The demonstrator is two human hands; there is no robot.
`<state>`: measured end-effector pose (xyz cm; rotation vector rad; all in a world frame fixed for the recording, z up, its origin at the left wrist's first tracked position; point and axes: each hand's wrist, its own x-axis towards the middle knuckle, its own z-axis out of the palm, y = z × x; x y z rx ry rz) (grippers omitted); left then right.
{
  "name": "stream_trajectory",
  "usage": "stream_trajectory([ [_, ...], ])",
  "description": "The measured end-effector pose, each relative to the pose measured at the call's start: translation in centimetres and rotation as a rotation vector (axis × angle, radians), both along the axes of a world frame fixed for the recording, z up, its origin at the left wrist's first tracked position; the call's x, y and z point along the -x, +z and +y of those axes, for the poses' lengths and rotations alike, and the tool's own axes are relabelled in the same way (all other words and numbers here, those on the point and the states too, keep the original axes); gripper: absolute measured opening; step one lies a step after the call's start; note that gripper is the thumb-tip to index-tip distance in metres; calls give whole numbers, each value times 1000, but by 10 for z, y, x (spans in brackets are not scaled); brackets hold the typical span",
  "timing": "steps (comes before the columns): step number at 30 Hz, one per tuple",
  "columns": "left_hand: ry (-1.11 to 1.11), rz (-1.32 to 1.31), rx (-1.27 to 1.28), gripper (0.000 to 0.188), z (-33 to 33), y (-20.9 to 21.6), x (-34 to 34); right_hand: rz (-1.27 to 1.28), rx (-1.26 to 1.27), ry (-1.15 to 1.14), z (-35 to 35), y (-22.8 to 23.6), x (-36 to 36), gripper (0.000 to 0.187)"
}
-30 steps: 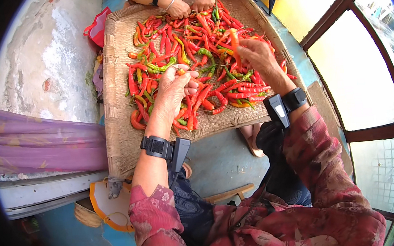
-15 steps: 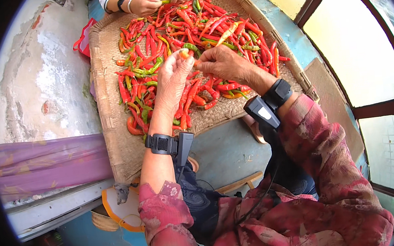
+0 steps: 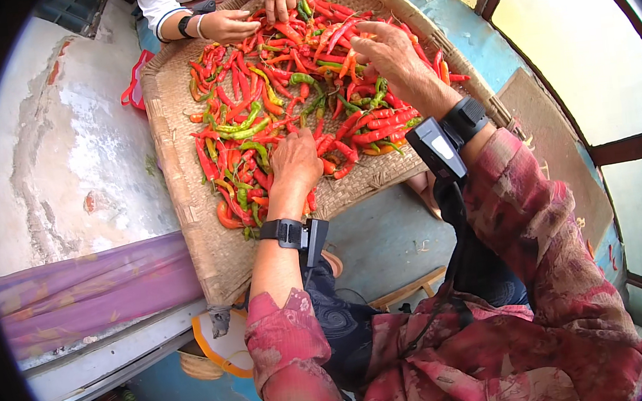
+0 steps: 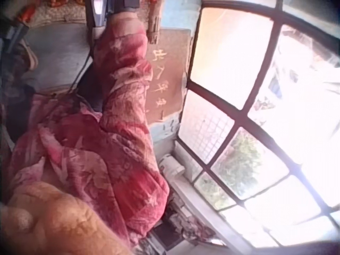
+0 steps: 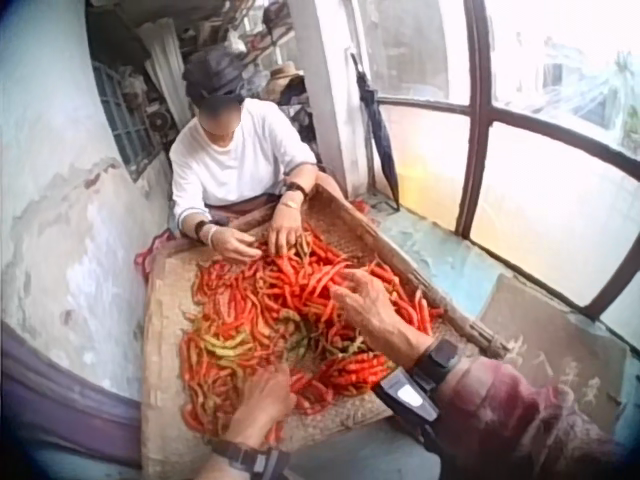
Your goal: Two people sort through a pile of red and green chili peppers on a woven tray, plucking the stems off each one by hand and dropping them back onto the pile.
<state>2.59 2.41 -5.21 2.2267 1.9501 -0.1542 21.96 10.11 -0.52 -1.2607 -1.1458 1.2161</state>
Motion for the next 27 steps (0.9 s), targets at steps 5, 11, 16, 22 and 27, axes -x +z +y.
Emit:
stream_trajectory([
  [5, 73, -236, -2, 32, 2, 2, 9, 25, -40, 281, -7, 1, 8, 27],
  [11, 399, -1330, -24, 23, 8, 12, 31, -423, -122, 652, -13, -18, 27, 27],
  [16, 426, -1701, 75, 24, 1, 27, 27, -272, 24, 748, -36, -12, 49, 35],
  [22, 438, -1747, 84, 23, -6, 31, 27, -50, 177, 439, -29, -17, 65, 23],
  [27, 528, -1559, 37, 23, -7, 29, 37, 289, 136, 164, -3, -6, 38, 28],
])
